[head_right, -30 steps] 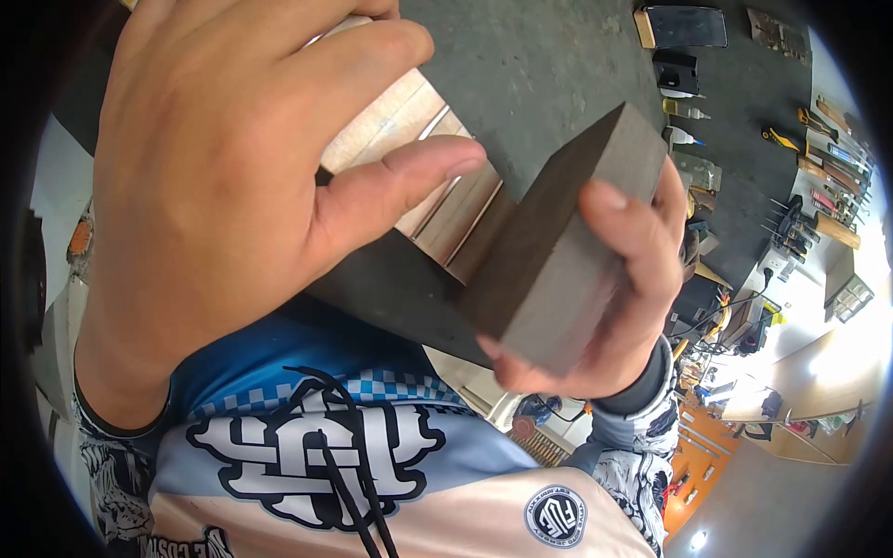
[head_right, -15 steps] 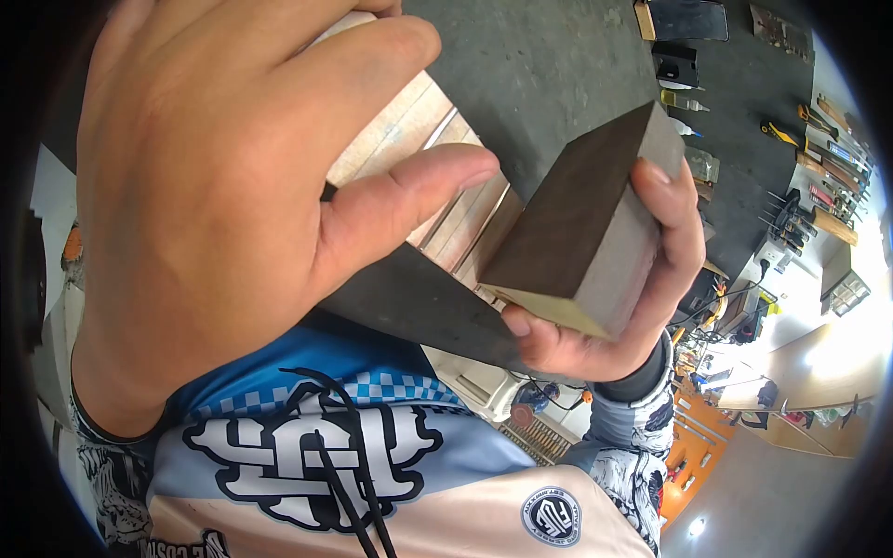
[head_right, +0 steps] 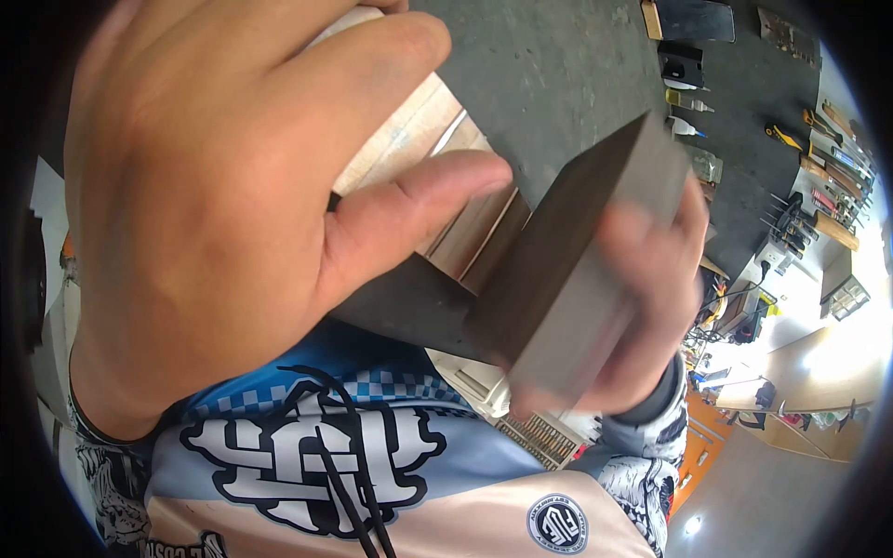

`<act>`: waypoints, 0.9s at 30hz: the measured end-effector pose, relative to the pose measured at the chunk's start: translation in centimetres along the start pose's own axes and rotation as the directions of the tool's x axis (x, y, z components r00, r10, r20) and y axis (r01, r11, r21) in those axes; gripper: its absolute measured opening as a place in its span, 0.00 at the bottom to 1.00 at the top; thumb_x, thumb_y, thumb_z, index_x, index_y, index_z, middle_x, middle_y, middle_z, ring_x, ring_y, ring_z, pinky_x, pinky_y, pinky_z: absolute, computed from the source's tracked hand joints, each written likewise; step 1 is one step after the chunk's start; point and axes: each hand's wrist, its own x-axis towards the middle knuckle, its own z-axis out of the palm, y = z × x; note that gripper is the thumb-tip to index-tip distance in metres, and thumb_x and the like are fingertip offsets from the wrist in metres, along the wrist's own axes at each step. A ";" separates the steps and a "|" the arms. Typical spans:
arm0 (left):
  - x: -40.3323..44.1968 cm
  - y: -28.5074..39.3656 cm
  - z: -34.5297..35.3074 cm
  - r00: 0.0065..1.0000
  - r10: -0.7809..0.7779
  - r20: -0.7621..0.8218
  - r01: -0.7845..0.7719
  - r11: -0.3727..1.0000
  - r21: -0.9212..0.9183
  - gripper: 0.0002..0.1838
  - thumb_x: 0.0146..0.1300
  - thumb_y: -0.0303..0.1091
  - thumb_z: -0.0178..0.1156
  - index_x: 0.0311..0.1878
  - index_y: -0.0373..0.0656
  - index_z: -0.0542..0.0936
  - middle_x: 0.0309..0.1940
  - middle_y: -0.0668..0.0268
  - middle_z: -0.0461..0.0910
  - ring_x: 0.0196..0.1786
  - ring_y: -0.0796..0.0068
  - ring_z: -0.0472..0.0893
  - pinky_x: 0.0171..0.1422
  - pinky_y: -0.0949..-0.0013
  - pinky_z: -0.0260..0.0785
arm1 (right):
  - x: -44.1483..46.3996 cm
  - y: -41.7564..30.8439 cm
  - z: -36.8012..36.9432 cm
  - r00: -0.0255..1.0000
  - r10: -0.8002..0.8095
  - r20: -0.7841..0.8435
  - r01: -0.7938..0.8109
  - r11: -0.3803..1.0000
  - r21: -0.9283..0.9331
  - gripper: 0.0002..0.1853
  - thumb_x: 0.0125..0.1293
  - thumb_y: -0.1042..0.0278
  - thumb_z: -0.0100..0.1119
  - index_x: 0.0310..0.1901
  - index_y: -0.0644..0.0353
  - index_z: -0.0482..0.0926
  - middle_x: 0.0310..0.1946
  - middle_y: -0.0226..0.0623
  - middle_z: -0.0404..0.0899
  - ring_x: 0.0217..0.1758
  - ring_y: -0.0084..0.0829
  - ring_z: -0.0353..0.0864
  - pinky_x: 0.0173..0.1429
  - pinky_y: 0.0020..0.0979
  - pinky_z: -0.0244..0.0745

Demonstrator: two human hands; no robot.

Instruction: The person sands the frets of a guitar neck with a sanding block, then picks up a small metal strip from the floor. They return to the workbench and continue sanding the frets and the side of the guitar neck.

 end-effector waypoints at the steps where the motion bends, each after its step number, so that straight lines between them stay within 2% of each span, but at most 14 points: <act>1: -0.1 -0.1 0.0 1.000 0.001 0.002 -0.001 1.000 0.001 0.24 0.64 0.54 0.71 0.50 0.41 0.87 0.47 0.57 0.84 0.60 0.54 0.80 0.69 0.48 0.65 | 0.0 0.5 0.0 0.998 -0.061 0.030 0.059 0.997 0.053 0.65 0.50 0.41 0.83 0.81 0.55 0.49 0.77 0.63 0.52 0.77 0.56 0.63 0.78 0.56 0.62; 2: -0.1 -0.1 0.1 1.000 0.003 0.006 -0.003 1.000 -0.002 0.24 0.64 0.53 0.71 0.50 0.41 0.87 0.47 0.57 0.84 0.60 0.54 0.80 0.69 0.48 0.65 | -0.1 1.3 0.4 0.991 -0.135 0.021 0.132 0.985 0.107 0.65 0.50 0.41 0.83 0.81 0.56 0.49 0.78 0.63 0.52 0.77 0.56 0.63 0.78 0.56 0.63; 5: -0.1 0.0 0.0 1.000 0.006 0.010 -0.006 1.000 -0.011 0.24 0.64 0.53 0.71 0.50 0.41 0.87 0.48 0.57 0.84 0.60 0.54 0.80 0.69 0.49 0.65 | -0.6 -1.0 0.0 0.998 0.066 -0.017 -0.066 0.998 0.025 0.63 0.49 0.41 0.84 0.80 0.52 0.52 0.78 0.64 0.50 0.77 0.61 0.63 0.79 0.58 0.62; 6: -0.1 -0.1 0.1 1.000 0.005 0.007 -0.005 1.000 -0.009 0.24 0.64 0.53 0.71 0.50 0.41 0.87 0.48 0.57 0.84 0.60 0.54 0.80 0.69 0.49 0.65 | -0.6 -0.9 -0.4 0.999 0.028 0.023 -0.028 1.000 0.006 0.63 0.49 0.40 0.84 0.80 0.51 0.52 0.78 0.63 0.50 0.77 0.61 0.63 0.79 0.59 0.62; 8: -0.4 -0.3 0.3 1.000 0.002 0.016 -0.002 1.000 -0.005 0.24 0.64 0.53 0.71 0.50 0.41 0.87 0.48 0.57 0.84 0.60 0.54 0.80 0.69 0.49 0.65 | -0.5 -0.6 0.2 0.999 0.027 0.046 -0.026 1.000 -0.011 0.61 0.50 0.41 0.83 0.79 0.52 0.53 0.78 0.62 0.51 0.77 0.59 0.64 0.79 0.58 0.63; 11: -0.2 -0.3 0.3 1.000 0.007 0.018 -0.007 1.000 -0.018 0.24 0.64 0.53 0.71 0.50 0.41 0.87 0.48 0.57 0.84 0.60 0.54 0.80 0.69 0.49 0.66 | -0.6 -1.9 0.4 0.985 0.173 -0.006 -0.173 0.984 -0.031 0.55 0.54 0.47 0.79 0.77 0.57 0.56 0.77 0.59 0.55 0.75 0.53 0.67 0.76 0.55 0.67; 13: -0.2 -0.3 0.3 1.000 0.007 0.016 -0.007 1.000 -0.019 0.24 0.64 0.53 0.71 0.50 0.41 0.87 0.48 0.57 0.84 0.60 0.54 0.80 0.69 0.49 0.66 | 0.2 -3.5 0.6 0.870 0.492 -0.037 -0.462 0.838 0.289 0.54 0.55 0.49 0.77 0.78 0.57 0.55 0.77 0.56 0.56 0.75 0.49 0.69 0.75 0.53 0.69; 14: -0.2 -0.4 0.4 1.000 0.006 0.018 -0.006 1.000 -0.020 0.24 0.64 0.53 0.71 0.50 0.41 0.87 0.48 0.57 0.84 0.60 0.54 0.80 0.69 0.49 0.66 | 1.6 -4.8 0.9 0.699 0.714 0.043 -0.601 0.554 0.576 0.55 0.55 0.50 0.76 0.78 0.56 0.52 0.77 0.55 0.56 0.74 0.47 0.69 0.75 0.52 0.68; 17: 0.0 -0.4 0.4 1.000 0.009 0.025 -0.009 1.000 -0.029 0.24 0.64 0.53 0.71 0.50 0.41 0.87 0.48 0.57 0.84 0.60 0.54 0.80 0.69 0.49 0.66 | 2.7 -5.2 2.9 0.646 0.741 -0.181 -0.452 0.563 0.692 0.41 0.44 0.62 0.82 0.61 0.64 0.73 0.53 0.48 0.81 0.55 0.41 0.83 0.61 0.38 0.78; 19: 0.0 -0.3 0.5 1.000 0.011 0.025 -0.010 0.999 -0.035 0.24 0.64 0.53 0.71 0.50 0.41 0.87 0.48 0.57 0.84 0.60 0.54 0.81 0.68 0.49 0.66 | 0.8 -3.1 1.9 0.889 0.334 -0.312 -0.287 0.939 0.187 0.43 0.41 0.62 0.84 0.62 0.61 0.74 0.53 0.46 0.81 0.54 0.40 0.84 0.62 0.37 0.78; 21: 0.0 -0.4 0.5 1.000 0.005 0.026 -0.004 1.000 -0.031 0.24 0.64 0.53 0.71 0.50 0.41 0.87 0.48 0.57 0.84 0.60 0.54 0.81 0.68 0.49 0.66 | 1.0 -3.1 2.0 0.868 0.398 -0.296 -0.325 0.907 0.267 0.45 0.42 0.61 0.84 0.65 0.58 0.73 0.55 0.46 0.80 0.56 0.41 0.83 0.64 0.38 0.77; 22: 0.0 -0.4 0.6 1.000 0.004 0.027 -0.003 0.999 -0.032 0.24 0.64 0.53 0.71 0.50 0.41 0.87 0.48 0.57 0.84 0.60 0.54 0.81 0.68 0.49 0.66 | 2.0 -4.6 2.4 0.715 0.668 -0.206 -0.451 0.666 0.594 0.46 0.43 0.60 0.85 0.66 0.56 0.72 0.57 0.47 0.79 0.58 0.43 0.83 0.64 0.39 0.77; 25: 0.1 -0.4 0.4 0.999 0.009 0.032 -0.008 0.999 -0.035 0.24 0.64 0.52 0.71 0.50 0.41 0.87 0.48 0.57 0.84 0.60 0.54 0.81 0.68 0.49 0.66 | 0.8 -4.8 2.4 0.536 0.839 -0.097 -0.430 0.370 0.824 0.47 0.44 0.59 0.84 0.67 0.60 0.72 0.56 0.46 0.81 0.57 0.40 0.84 0.65 0.41 0.77; 27: 0.0 -0.2 0.2 0.999 0.012 0.030 -0.011 0.999 -0.035 0.24 0.64 0.52 0.71 0.50 0.41 0.87 0.48 0.57 0.84 0.60 0.54 0.81 0.68 0.49 0.66 | 1.5 -4.4 2.4 0.635 0.758 -0.150 -0.389 0.482 0.785 0.47 0.43 0.58 0.85 0.65 0.64 0.72 0.53 0.44 0.82 0.54 0.37 0.85 0.63 0.40 0.79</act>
